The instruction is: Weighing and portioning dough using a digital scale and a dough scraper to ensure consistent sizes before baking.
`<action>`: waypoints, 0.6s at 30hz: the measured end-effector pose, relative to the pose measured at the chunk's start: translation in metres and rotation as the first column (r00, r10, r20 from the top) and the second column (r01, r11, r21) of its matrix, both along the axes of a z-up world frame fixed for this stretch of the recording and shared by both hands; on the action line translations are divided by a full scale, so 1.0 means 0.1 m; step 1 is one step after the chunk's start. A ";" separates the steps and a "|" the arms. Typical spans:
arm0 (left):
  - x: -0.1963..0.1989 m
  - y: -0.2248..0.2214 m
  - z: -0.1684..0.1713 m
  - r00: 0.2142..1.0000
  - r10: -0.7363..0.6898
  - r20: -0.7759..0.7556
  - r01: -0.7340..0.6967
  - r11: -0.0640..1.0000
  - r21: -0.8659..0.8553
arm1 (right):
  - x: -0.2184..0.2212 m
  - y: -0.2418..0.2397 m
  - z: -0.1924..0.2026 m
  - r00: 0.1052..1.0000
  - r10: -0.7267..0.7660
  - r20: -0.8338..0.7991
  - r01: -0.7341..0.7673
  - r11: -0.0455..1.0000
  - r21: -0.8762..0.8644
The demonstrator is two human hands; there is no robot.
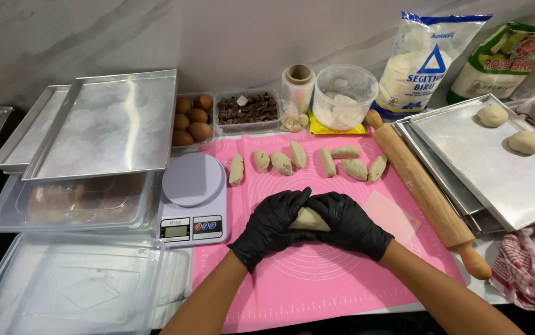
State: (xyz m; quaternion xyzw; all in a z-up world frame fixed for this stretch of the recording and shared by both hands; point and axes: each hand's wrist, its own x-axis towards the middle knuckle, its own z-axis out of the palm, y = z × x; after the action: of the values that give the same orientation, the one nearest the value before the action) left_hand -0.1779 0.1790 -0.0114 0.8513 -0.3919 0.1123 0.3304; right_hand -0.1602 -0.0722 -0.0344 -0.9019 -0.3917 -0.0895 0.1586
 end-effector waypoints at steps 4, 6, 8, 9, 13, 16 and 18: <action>0.20 0.12 -0.15 0.992 0.034 0.124 -0.048 0.993 0.107 | -0.07 0.09 0.18 0.977 -0.099 0.188 0.107 0.994 -0.034; 0.20 0.18 0.00 0.989 0.110 0.098 -0.116 0.991 0.066 | -0.04 0.08 0.15 0.958 -0.155 0.240 0.175 0.982 -0.065; 0.23 0.19 0.07 0.976 0.191 0.107 -0.201 0.975 0.090 | -0.04 0.09 0.24 0.968 -0.159 0.193 0.177 0.981 -0.081; 0.26 0.20 0.11 0.956 0.268 0.115 -0.281 0.953 0.115 | -0.02 0.10 0.29 0.976 -0.166 0.144 0.181 0.979 -0.098; 0.04 0.18 0.18 0.790 0.613 0.020 -0.612 0.787 0.074 | -0.06 0.10 0.52 0.985 -0.168 0.045 0.172 0.979 -0.109; 0.01 0.29 -0.09 0.768 0.640 -0.015 -0.639 0.768 0.050 | -0.04 0.09 0.52 0.987 -0.158 0.018 0.159 0.979 -0.125; 0.06 0.39 -0.13 0.827 0.562 0.019 -0.562 0.826 0.044 | 0.01 0.06 0.45 0.990 -0.135 0.048 0.141 0.980 -0.143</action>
State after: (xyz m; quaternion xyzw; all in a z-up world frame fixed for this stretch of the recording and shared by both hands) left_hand -0.1724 0.2177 -0.0248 0.9363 -0.1275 0.1972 0.2613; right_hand -0.1597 -0.0659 0.0111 -0.9342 -0.3368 -0.0887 0.0780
